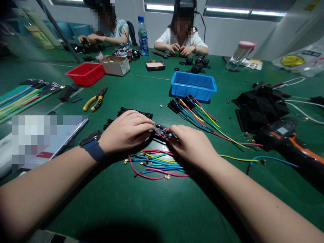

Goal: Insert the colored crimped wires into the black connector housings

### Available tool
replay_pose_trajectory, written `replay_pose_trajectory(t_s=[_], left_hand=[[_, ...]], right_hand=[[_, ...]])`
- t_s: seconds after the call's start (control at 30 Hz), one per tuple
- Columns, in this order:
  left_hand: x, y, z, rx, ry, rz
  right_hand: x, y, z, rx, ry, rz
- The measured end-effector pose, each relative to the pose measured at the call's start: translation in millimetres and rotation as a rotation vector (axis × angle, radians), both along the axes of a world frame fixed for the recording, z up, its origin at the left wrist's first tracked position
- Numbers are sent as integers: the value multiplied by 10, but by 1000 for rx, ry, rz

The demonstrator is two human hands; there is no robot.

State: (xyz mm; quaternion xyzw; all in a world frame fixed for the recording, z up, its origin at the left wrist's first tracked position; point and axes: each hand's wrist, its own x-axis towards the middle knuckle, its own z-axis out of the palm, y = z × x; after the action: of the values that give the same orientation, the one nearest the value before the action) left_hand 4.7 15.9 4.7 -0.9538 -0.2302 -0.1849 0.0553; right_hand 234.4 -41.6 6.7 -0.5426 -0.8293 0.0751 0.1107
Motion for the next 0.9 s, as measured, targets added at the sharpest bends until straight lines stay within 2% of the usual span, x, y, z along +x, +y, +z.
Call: replay_pose_trajectory(t_s=[0.1,0.2,0.4,0.57,0.67,0.8,0.9], left_hand=[[-23,21,5,-14,8,97],[-38,40,6,-45,26,191],[-28,36,20,6,37,324],[-41,38,38,46,44,446],[-59,52,22,34,29,453],[-60,61,-2,-58,-9,381],[-42,51,4,-120,-14,307]], right_hand=[[110,76,-25,87,-47,-177],[222,141,-62,161,-93,-264],[268,159,-56,248,-191,-281],[240,148,-39,225,-192,-225],[224,138,-71,259,-230,-186],[172,104,-79,332,-252,-188],[108,66,-2,283,-192,-87]])
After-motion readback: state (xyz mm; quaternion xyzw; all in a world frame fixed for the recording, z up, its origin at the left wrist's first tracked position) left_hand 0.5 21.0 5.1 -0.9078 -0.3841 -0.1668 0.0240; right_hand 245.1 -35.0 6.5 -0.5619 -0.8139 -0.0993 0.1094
